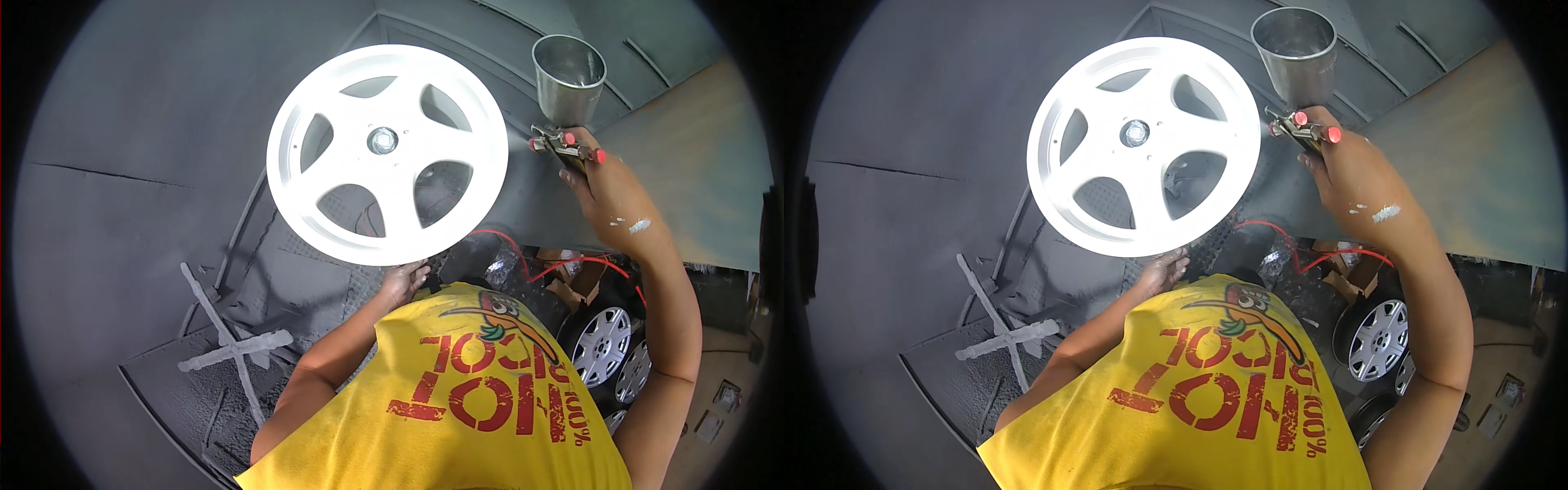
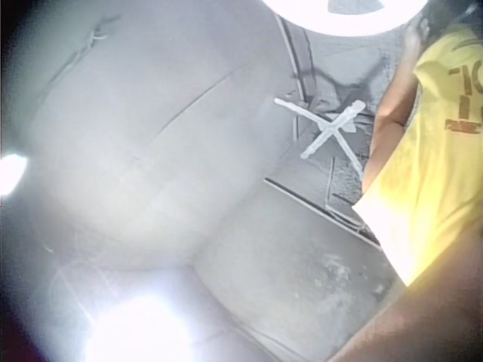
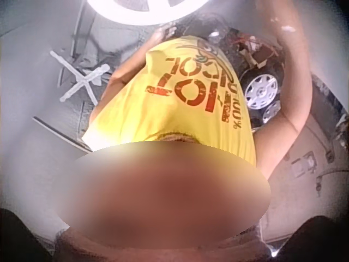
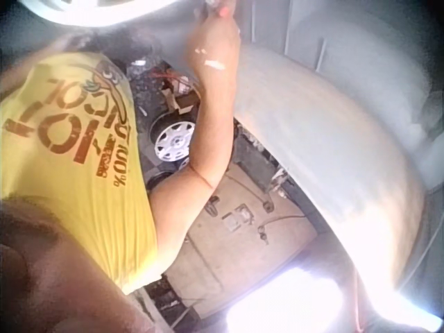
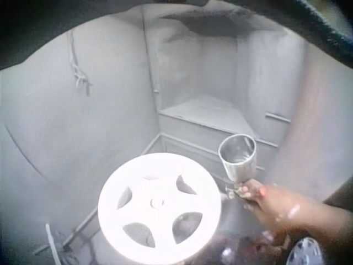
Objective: The person places a wheel on a stand and sprays it with white paint using a spray gun. The person also pours paint from a container into the spray gun cup before continuing to spray the wheel.
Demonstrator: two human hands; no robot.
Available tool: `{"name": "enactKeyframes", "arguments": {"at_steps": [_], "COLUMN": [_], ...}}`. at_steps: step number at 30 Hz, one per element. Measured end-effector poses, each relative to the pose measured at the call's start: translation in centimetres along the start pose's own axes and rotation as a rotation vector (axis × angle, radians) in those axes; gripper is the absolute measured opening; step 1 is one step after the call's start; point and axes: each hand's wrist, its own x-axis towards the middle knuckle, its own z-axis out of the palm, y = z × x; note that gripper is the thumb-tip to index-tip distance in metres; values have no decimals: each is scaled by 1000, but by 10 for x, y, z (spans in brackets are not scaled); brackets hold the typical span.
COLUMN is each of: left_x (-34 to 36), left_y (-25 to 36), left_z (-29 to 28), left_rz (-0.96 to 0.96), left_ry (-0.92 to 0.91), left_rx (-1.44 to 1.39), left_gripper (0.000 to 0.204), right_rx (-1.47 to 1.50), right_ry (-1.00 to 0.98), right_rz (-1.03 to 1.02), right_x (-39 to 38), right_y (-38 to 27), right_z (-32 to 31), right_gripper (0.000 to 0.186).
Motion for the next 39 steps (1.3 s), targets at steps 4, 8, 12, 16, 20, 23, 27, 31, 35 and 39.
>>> {"name": "enactKeyframes", "arguments": {"at_steps": [4, 8, 12, 16, 20, 23, 27, 31, 35, 39], "left_x": [-8, -8, -3, -12, -5, -14, -10, -7, -13, -13], "left_y": [3, 1, -4, 0, -11, -7, -6, -3, 3, 6], "left_z": [3, 6, -4, 3, -6, 2, 0, -2, 1, -4], "left_rz": [16, 46, 63, 89, 111, 130, 147, 129, 73, 34], "left_ry": [66, 77, 38, 39, 22, 37, -20, -34, -25, -29], "left_rx": [-38, -37, -86, -114, -104, -94, -50, -79, -8, -14], "left_gripper": [19, 23, 24, 20, 21, 21, 22, 25, 30, 33], "right_rx": [-40, 27, 107, 183, 227, 231, 280, 390, 441, 383], "right_ry": [-53, -139, -293, -433, -498, -470, -388, -199, -21, 62], "right_rz": [31, -47, -132, -219, -342, -427, -490, -560, -228, 45], "right_x": [-7, -20, -30, -30, -15, -3, 15, 22, 3, -14], "right_y": [-6, -7, -35, -72, -105, -117, -129, -110, -77, -37], "right_z": [1, 4, 11, 18, 32, 47, 50, 45, 17, -6], "right_gripper": [31, 32, 37, 42, 41, 42, 41, 43, 44, 34]}}
